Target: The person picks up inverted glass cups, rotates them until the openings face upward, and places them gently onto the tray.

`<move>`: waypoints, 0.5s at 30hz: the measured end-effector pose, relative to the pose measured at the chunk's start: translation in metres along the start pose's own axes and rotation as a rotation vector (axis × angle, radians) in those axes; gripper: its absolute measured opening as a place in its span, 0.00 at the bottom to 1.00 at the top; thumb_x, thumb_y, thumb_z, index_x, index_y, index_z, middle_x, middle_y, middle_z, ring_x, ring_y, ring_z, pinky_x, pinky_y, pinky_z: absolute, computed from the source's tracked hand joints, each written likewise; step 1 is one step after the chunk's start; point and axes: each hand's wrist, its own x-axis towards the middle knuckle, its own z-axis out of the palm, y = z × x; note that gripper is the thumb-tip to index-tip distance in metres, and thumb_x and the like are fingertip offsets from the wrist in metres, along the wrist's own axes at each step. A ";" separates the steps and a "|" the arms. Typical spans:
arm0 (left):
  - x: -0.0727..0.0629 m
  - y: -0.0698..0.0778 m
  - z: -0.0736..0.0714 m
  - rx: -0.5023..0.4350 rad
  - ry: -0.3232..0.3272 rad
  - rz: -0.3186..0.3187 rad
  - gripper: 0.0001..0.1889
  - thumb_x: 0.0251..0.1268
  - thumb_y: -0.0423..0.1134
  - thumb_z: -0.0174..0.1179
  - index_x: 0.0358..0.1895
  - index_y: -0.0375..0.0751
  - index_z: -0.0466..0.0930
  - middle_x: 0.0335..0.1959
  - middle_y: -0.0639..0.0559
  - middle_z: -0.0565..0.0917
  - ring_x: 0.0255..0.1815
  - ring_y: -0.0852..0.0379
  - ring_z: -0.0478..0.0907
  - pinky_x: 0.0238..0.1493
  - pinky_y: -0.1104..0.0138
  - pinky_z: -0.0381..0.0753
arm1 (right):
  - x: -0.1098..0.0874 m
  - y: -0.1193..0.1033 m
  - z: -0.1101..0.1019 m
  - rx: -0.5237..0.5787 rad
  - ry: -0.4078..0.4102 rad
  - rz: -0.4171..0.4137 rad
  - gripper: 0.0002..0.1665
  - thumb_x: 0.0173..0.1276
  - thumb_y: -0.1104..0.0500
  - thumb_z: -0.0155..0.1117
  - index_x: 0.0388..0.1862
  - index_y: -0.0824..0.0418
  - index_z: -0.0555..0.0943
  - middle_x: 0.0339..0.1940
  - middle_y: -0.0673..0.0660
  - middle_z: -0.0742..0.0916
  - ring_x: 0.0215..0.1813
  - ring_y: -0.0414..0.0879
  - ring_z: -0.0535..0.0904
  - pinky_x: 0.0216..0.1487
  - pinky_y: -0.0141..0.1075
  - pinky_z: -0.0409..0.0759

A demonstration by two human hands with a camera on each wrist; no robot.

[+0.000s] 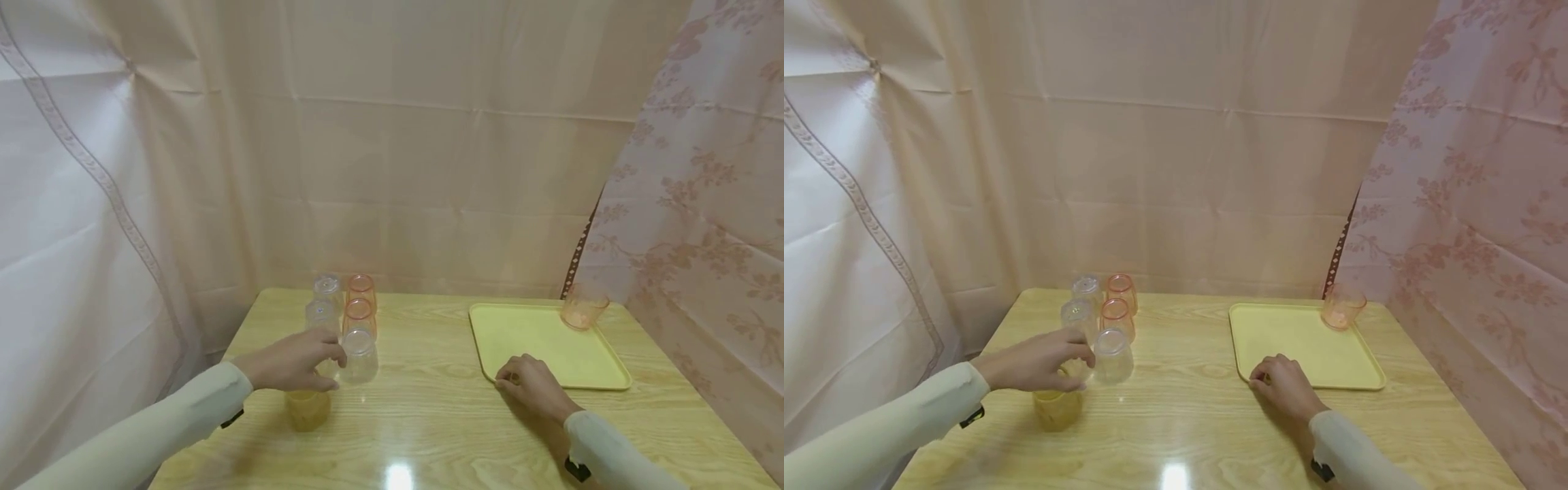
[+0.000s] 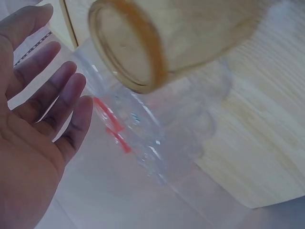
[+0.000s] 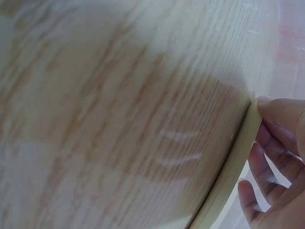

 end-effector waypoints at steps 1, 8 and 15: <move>-0.004 -0.001 0.000 0.010 0.001 -0.004 0.15 0.63 0.50 0.72 0.49 0.50 0.85 0.43 0.62 0.76 0.44 0.62 0.74 0.46 0.65 0.79 | 0.000 -0.001 0.000 0.001 0.002 0.001 0.06 0.64 0.53 0.76 0.34 0.53 0.90 0.34 0.39 0.86 0.35 0.36 0.74 0.35 0.33 0.74; -0.021 -0.003 0.003 0.093 0.028 0.021 0.19 0.59 0.49 0.75 0.50 0.47 0.84 0.45 0.58 0.77 0.45 0.62 0.71 0.44 0.64 0.79 | -0.001 -0.001 0.000 0.017 0.002 0.036 0.05 0.65 0.53 0.76 0.34 0.53 0.90 0.34 0.39 0.86 0.36 0.37 0.75 0.36 0.34 0.77; -0.034 -0.005 0.005 0.106 0.025 -0.008 0.22 0.55 0.52 0.75 0.50 0.48 0.83 0.46 0.57 0.77 0.44 0.60 0.73 0.43 0.62 0.79 | -0.001 -0.002 -0.001 0.032 0.014 0.033 0.03 0.64 0.54 0.76 0.34 0.52 0.90 0.34 0.39 0.87 0.36 0.37 0.76 0.36 0.34 0.77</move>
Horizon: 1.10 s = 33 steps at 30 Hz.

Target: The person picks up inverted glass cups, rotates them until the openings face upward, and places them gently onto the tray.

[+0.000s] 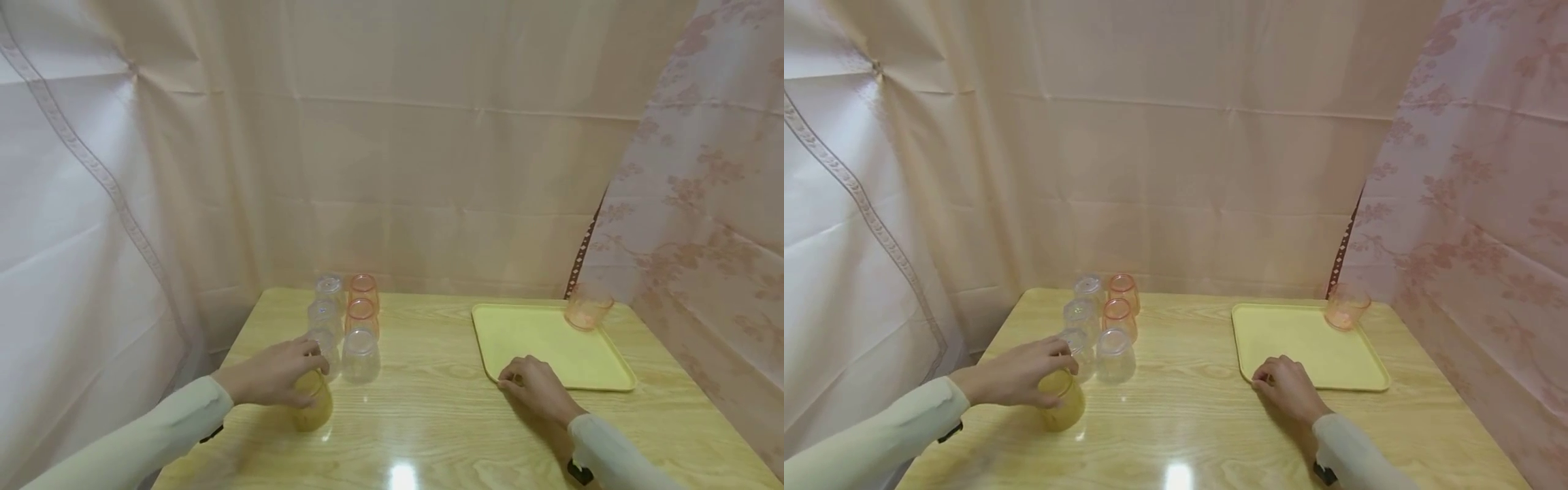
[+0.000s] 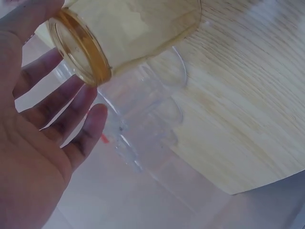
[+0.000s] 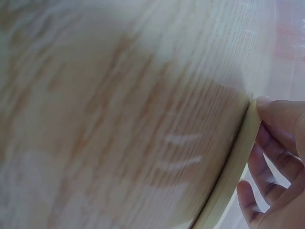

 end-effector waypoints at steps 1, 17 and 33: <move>-0.002 -0.001 0.000 -0.003 -0.009 -0.014 0.23 0.55 0.53 0.75 0.51 0.48 0.83 0.47 0.57 0.77 0.44 0.61 0.73 0.43 0.61 0.79 | 0.001 -0.001 0.000 0.000 0.004 -0.007 0.04 0.64 0.54 0.77 0.34 0.52 0.90 0.34 0.39 0.87 0.36 0.37 0.76 0.36 0.35 0.77; -0.011 -0.003 -0.006 -0.088 -0.161 -0.101 0.33 0.55 0.49 0.77 0.65 0.48 0.77 0.52 0.55 0.77 0.44 0.61 0.76 0.41 0.62 0.81 | -0.004 0.002 0.005 -0.022 -0.006 0.020 0.05 0.63 0.54 0.77 0.36 0.52 0.90 0.34 0.37 0.86 0.36 0.36 0.76 0.38 0.36 0.77; -0.002 -0.003 -0.009 -0.059 -0.205 -0.120 0.34 0.52 0.48 0.78 0.63 0.45 0.78 0.51 0.54 0.77 0.46 0.60 0.76 0.42 0.62 0.82 | 0.002 0.001 0.002 -0.032 0.000 0.014 0.04 0.63 0.55 0.77 0.36 0.52 0.90 0.34 0.38 0.86 0.36 0.37 0.77 0.39 0.36 0.78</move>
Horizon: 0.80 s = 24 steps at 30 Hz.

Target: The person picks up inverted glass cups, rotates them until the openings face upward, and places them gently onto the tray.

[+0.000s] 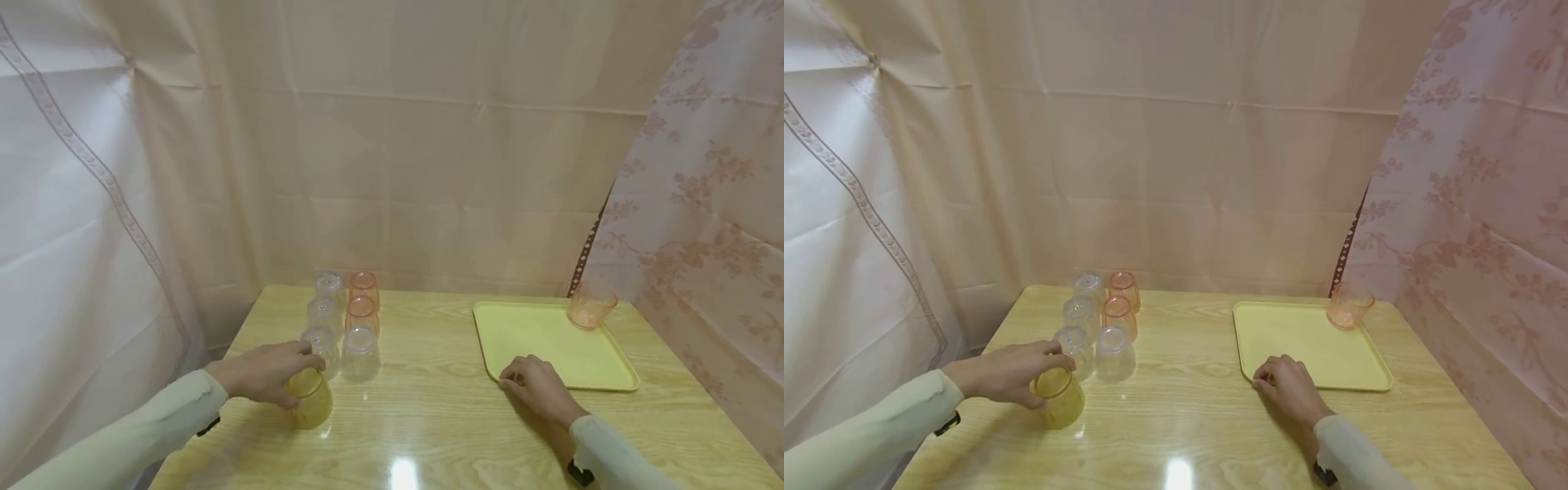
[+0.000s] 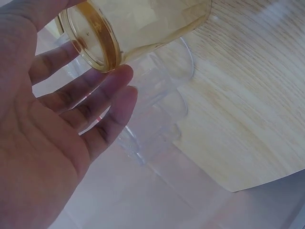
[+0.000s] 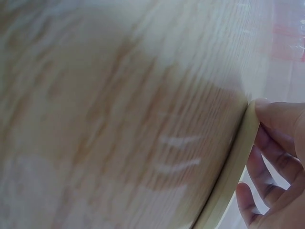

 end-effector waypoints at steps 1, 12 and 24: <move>0.000 0.000 0.000 -0.004 -0.003 0.000 0.34 0.52 0.48 0.78 0.63 0.44 0.78 0.51 0.54 0.77 0.45 0.61 0.76 0.42 0.63 0.82 | 0.000 0.000 0.000 0.000 0.001 -0.002 0.04 0.64 0.55 0.77 0.36 0.52 0.90 0.34 0.38 0.86 0.36 0.37 0.77 0.39 0.37 0.78; 0.002 0.001 -0.001 -0.002 0.028 0.051 0.32 0.51 0.48 0.78 0.61 0.43 0.79 0.46 0.56 0.75 0.39 0.64 0.74 0.41 0.64 0.80 | 0.000 0.001 -0.001 -0.006 -0.011 -0.007 0.06 0.65 0.52 0.76 0.36 0.53 0.90 0.34 0.37 0.86 0.36 0.37 0.77 0.39 0.37 0.78; 0.007 0.005 -0.002 -0.047 0.058 0.062 0.33 0.53 0.50 0.76 0.62 0.43 0.78 0.43 0.58 0.73 0.33 0.66 0.71 0.39 0.68 0.77 | 0.000 0.001 0.000 -0.013 -0.010 -0.010 0.04 0.65 0.53 0.76 0.35 0.50 0.90 0.34 0.36 0.85 0.36 0.38 0.77 0.39 0.39 0.78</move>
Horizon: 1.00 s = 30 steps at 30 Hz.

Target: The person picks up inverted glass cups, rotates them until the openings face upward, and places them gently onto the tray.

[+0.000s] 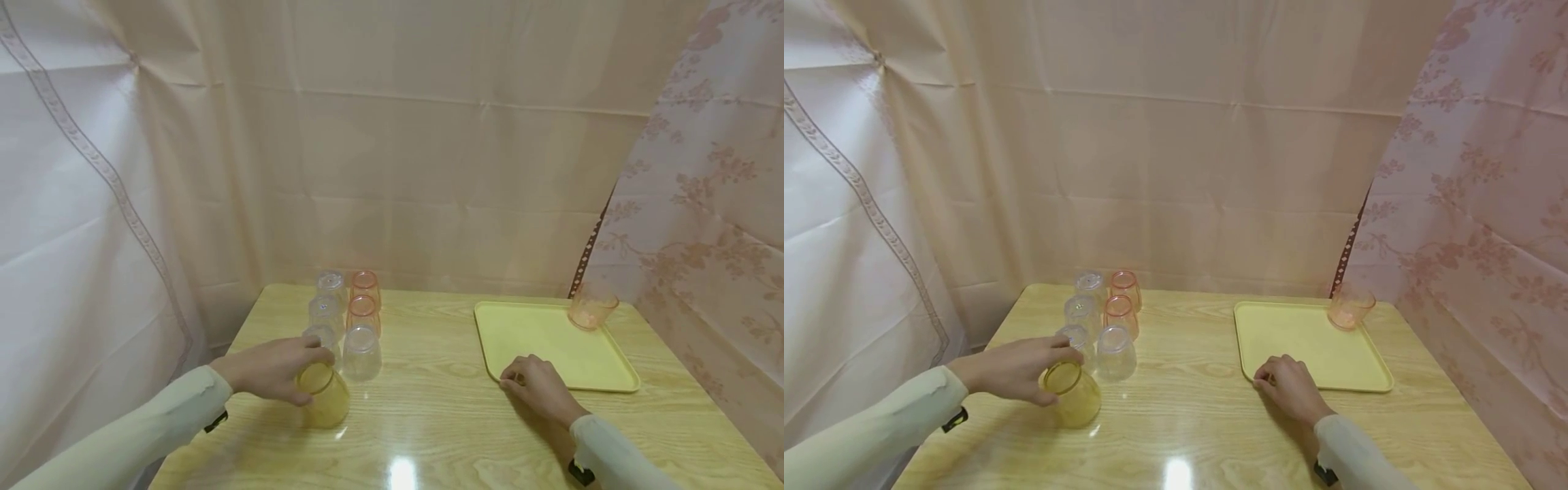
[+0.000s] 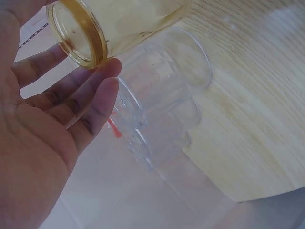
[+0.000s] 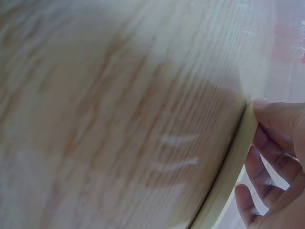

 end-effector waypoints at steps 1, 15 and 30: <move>0.001 0.000 0.000 -0.007 0.003 0.004 0.33 0.53 0.50 0.76 0.63 0.43 0.78 0.43 0.59 0.73 0.34 0.66 0.71 0.39 0.68 0.77 | 0.000 0.000 0.000 -0.002 0.002 0.002 0.03 0.65 0.53 0.76 0.35 0.50 0.90 0.33 0.36 0.85 0.36 0.38 0.77 0.40 0.40 0.77; 0.014 0.006 0.011 -0.070 0.035 0.005 0.33 0.52 0.52 0.75 0.62 0.44 0.79 0.48 0.57 0.76 0.40 0.63 0.75 0.45 0.65 0.79 | 0.000 -0.001 0.003 -0.008 0.011 0.007 0.05 0.63 0.52 0.77 0.34 0.51 0.90 0.33 0.36 0.85 0.36 0.36 0.76 0.40 0.40 0.75; 0.031 0.011 0.020 -0.115 0.048 0.003 0.32 0.56 0.56 0.74 0.62 0.49 0.77 0.50 0.59 0.76 0.43 0.63 0.75 0.45 0.64 0.79 | -0.001 -0.005 0.000 -0.021 0.019 0.008 0.03 0.63 0.54 0.77 0.33 0.51 0.90 0.32 0.37 0.85 0.34 0.34 0.73 0.38 0.36 0.73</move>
